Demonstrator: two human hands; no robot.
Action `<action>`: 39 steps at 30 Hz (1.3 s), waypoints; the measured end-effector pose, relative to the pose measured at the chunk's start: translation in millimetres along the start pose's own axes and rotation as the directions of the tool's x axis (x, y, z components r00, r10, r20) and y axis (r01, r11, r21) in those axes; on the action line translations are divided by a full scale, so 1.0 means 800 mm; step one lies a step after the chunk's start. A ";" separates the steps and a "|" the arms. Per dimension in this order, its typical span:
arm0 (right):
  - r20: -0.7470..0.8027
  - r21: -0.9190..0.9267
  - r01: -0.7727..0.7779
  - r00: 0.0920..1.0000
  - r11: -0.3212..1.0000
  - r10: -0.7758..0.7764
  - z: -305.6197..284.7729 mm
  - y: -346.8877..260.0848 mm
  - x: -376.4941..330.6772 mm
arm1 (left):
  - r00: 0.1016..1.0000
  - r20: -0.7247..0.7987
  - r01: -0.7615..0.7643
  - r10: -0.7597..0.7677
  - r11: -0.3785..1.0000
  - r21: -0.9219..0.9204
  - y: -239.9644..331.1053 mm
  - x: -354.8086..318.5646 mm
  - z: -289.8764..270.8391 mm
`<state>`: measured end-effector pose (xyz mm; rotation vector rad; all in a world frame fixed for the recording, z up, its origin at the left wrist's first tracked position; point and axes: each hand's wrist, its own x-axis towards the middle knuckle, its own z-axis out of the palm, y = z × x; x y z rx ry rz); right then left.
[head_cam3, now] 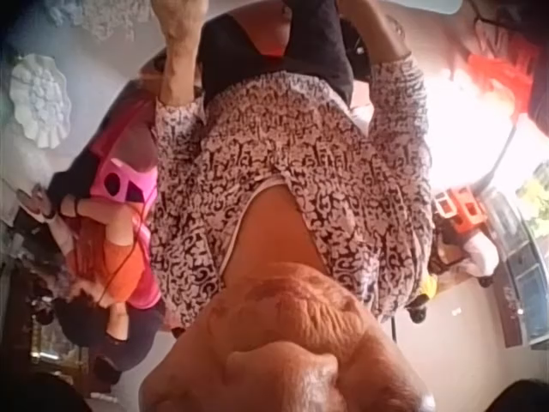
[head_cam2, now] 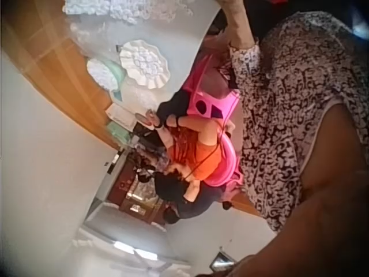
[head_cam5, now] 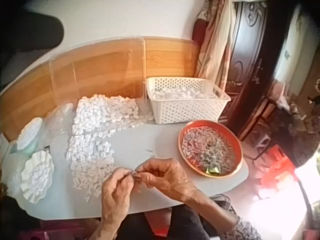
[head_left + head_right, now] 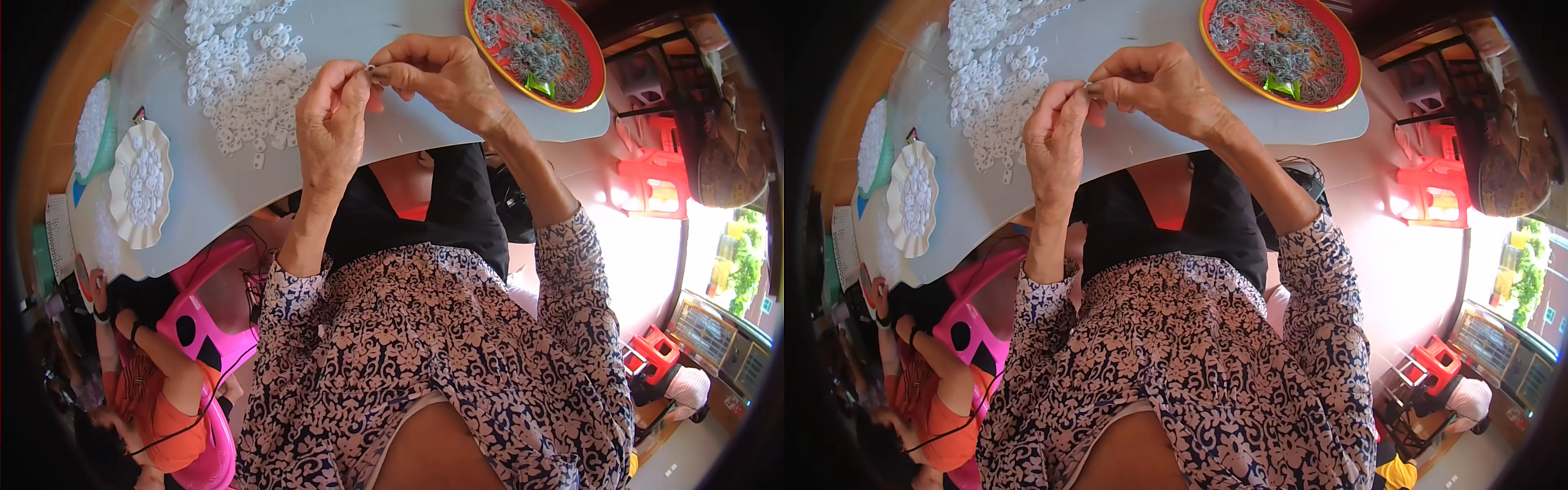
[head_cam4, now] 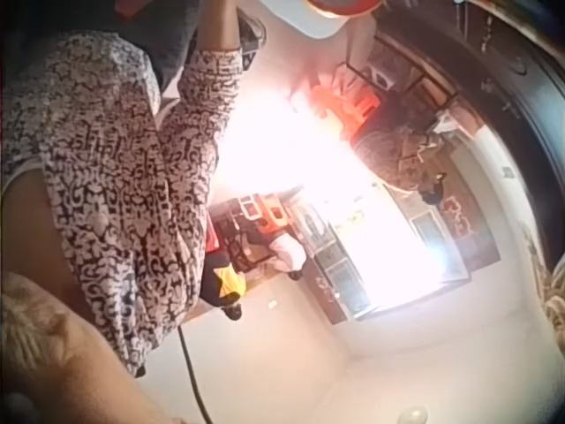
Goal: Manually assembling small white plastic components by snapping them together at a table.
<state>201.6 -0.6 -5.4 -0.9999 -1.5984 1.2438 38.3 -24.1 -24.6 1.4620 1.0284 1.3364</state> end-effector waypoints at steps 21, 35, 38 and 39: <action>0.081 -0.283 0.009 0.997 0.959 0.015 -0.007 -0.017 -0.009 | 0.962 0.245 0.086 -0.118 0.987 0.138 0.012 -0.006 -0.015; 0.150 -0.781 0.133 0.988 0.610 -0.023 -0.045 -0.040 0.077 | 0.982 0.152 0.115 -0.113 0.993 -0.008 0.002 -0.007 -0.011; 0.171 -0.748 0.118 0.985 0.653 0.017 -0.038 -0.050 0.078 | 0.983 0.149 0.107 -0.106 0.994 0.006 0.002 -0.008 -0.014; 0.161 -0.710 0.098 0.987 0.698 0.026 -0.039 -0.056 0.076 | 0.983 0.155 0.106 -0.103 0.994 -0.013 0.002 -0.008 -0.012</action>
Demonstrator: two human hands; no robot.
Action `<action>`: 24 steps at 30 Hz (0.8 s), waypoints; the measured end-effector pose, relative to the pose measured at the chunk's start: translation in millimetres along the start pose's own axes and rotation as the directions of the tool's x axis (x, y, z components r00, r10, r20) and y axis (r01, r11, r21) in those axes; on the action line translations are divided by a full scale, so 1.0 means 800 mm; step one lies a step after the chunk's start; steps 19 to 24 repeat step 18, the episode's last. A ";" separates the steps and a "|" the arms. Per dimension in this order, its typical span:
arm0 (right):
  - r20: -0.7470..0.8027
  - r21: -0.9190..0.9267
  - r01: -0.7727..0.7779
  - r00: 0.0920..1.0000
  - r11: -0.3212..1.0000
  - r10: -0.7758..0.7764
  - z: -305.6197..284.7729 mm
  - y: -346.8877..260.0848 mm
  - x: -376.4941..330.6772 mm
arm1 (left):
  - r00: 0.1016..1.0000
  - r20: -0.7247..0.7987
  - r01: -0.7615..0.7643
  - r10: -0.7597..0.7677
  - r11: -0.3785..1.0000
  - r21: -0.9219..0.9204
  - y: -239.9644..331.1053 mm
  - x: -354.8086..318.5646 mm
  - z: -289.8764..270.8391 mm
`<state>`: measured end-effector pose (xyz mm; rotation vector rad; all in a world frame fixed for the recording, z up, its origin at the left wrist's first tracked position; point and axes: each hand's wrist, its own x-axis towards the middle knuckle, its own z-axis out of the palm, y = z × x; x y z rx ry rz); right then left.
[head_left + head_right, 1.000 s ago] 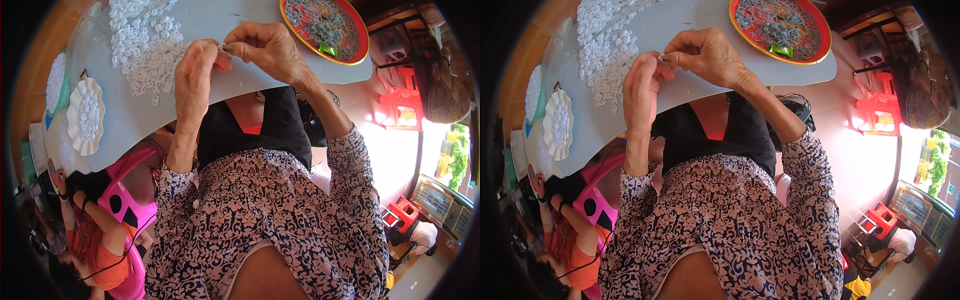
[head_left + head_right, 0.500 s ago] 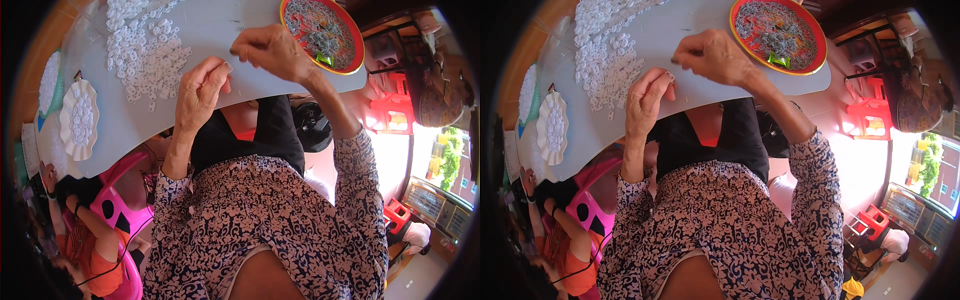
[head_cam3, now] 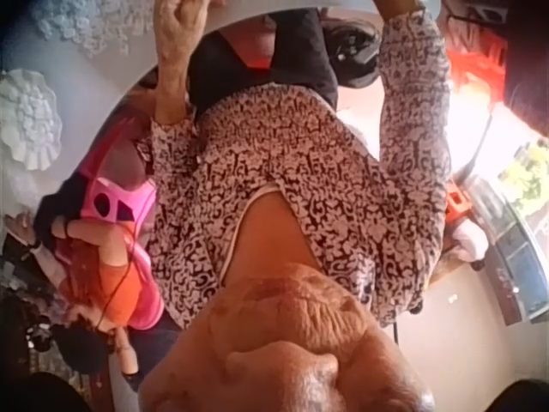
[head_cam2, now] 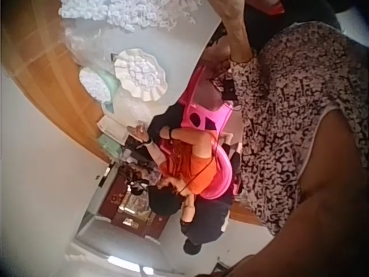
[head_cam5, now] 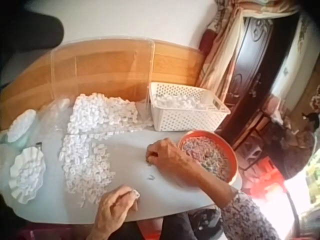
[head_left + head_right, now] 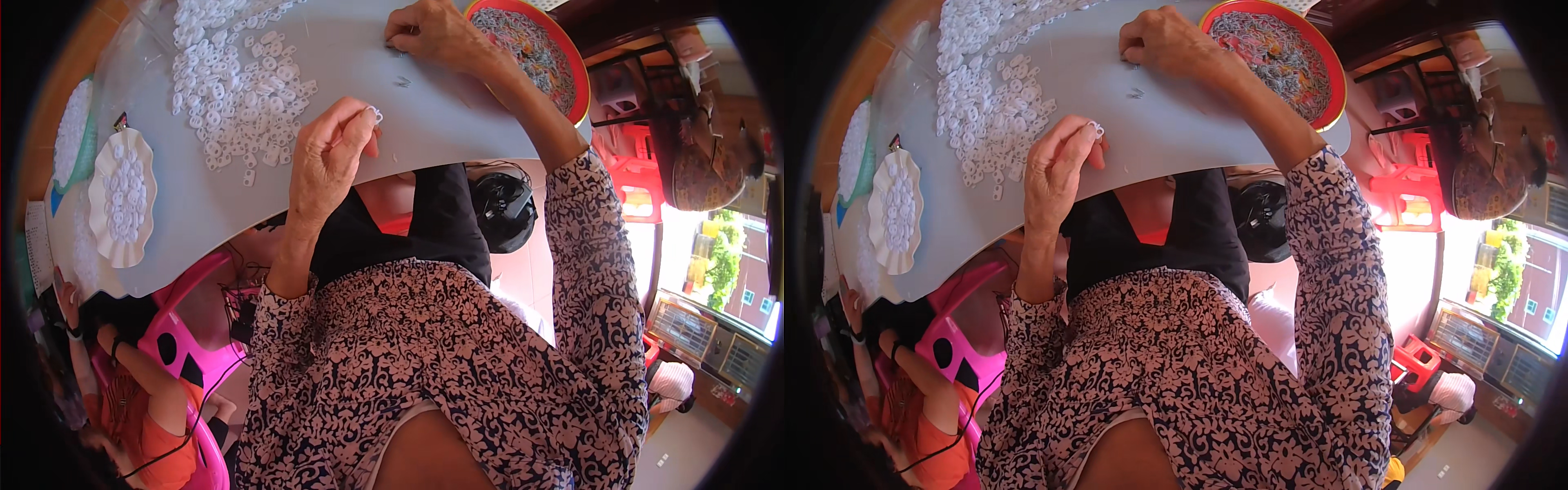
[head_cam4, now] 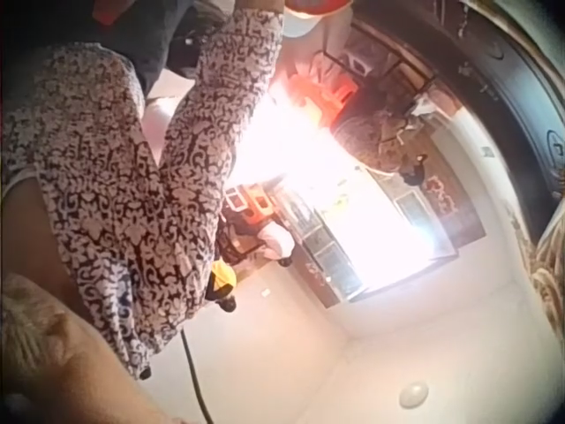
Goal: Manually assembling small white plastic components by snapping them together at a table.
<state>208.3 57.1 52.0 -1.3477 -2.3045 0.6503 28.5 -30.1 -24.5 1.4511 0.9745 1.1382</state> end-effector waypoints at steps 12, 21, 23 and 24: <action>0.007 -0.486 0.192 0.976 0.852 -0.217 0.047 0.067 0.027 | 1.000 0.011 -0.016 0.016 1.000 0.015 -0.001 0.000 0.002; 0.070 -0.234 0.113 0.993 0.966 -0.099 0.027 0.052 0.031 | 1.000 0.021 -0.008 0.008 1.000 0.002 -0.003 0.000 0.001; 0.070 -0.234 0.113 0.993 0.966 -0.099 0.027 0.052 0.031 | 1.000 0.021 -0.008 0.008 1.000 0.002 -0.003 0.000 0.001; 0.070 -0.234 0.113 0.993 0.966 -0.099 0.027 0.052 0.031 | 1.000 0.021 -0.008 0.008 1.000 0.002 -0.003 0.000 0.001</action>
